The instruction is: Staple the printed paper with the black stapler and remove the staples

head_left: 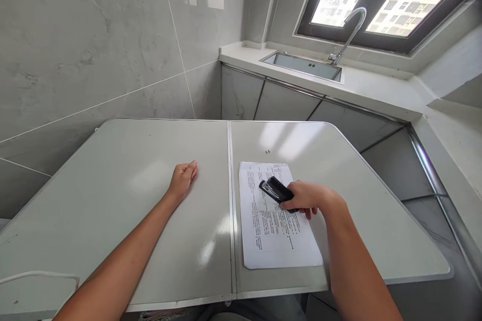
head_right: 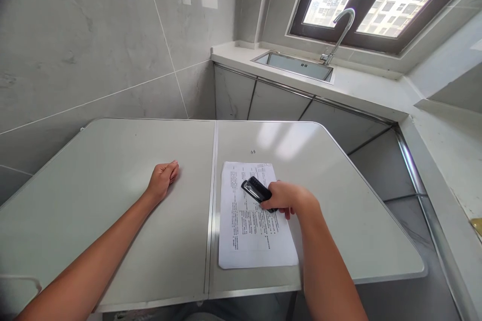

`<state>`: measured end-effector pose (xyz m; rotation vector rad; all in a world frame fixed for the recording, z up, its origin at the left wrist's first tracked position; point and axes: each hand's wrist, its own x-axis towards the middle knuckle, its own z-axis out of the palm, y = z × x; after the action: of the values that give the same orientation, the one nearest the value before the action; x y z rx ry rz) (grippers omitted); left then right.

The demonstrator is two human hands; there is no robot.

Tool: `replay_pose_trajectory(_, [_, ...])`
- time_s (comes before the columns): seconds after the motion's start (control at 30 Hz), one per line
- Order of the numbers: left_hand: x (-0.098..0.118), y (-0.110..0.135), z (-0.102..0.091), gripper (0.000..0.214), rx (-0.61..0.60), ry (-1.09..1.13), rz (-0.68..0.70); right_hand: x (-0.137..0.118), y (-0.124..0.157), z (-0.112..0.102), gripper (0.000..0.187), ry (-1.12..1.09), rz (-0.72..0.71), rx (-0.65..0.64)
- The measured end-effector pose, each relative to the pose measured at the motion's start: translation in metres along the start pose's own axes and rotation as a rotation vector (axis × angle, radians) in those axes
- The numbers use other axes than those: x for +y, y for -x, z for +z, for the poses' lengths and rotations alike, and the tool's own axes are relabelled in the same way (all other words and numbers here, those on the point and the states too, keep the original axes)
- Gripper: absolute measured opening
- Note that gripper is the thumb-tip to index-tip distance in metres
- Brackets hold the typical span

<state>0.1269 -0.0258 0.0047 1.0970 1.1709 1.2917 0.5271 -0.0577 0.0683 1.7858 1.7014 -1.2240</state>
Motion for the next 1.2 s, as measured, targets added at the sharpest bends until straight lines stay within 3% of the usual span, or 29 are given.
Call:
replay_pose_trajectory(0.17, [-0.001, 0.000, -0.002, 0.056, -0.002, -0.074, 0.018, 0.007, 0.006, -0.012, 0.065, -0.067, -0.057, -0.088])
replay_pose_trajectory(0.27, [-0.002, 0.000, -0.004, 0.058, -0.025, -0.112, 0.029, 0.018, 0.014, -0.023, 0.068, -0.123, -0.130, -0.167])
replay_pose_trajectory(0.33, [-0.002, -0.001, -0.006, 0.059, -0.048, -0.078, 0.035, 0.032, 0.010, -0.030, 0.065, -0.163, -0.173, -0.097])
replay_pose_trajectory(0.4, [-0.001, -0.002, -0.007, 0.061, -0.071, 0.008, 0.031, 0.047, -0.005, -0.035, 0.062, -0.166, -0.201, 0.154])
replay_pose_trajectory(0.5, [0.004, -0.005, -0.009, 0.060, -0.084, 0.211, -0.021, 0.064, -0.040, -0.037, 0.054, -0.146, -0.208, 0.749])
replay_pose_trajectory(0.53, [0.006, -0.006, -0.010, 0.058, -0.082, 0.288, -0.043, 0.066, -0.052, -0.036, 0.051, -0.160, -0.209, 0.877])
replay_pose_trajectory(0.63, [0.013, -0.007, -0.013, 0.043, -0.057, 0.497, -0.065, 0.066, -0.079, -0.034, 0.044, -0.208, -0.188, 1.050])
replay_pose_trajectory(0.73, [0.020, -0.006, -0.016, 0.017, -0.032, 0.634, -0.042, 0.064, -0.088, -0.032, 0.044, -0.234, -0.224, 1.102])
replay_pose_trajectory(0.9, [0.023, -0.002, -0.017, 0.039, -0.070, 0.753, -0.012, 0.069, -0.093, -0.033, 0.044, -0.165, -0.200, 1.044])
replay_pose_trajectory(1.2, [0.027, 0.000, -0.015, 0.041, -0.108, 0.802, -0.061, 0.081, -0.109, -0.034, 0.042, -0.226, -0.224, 1.101])
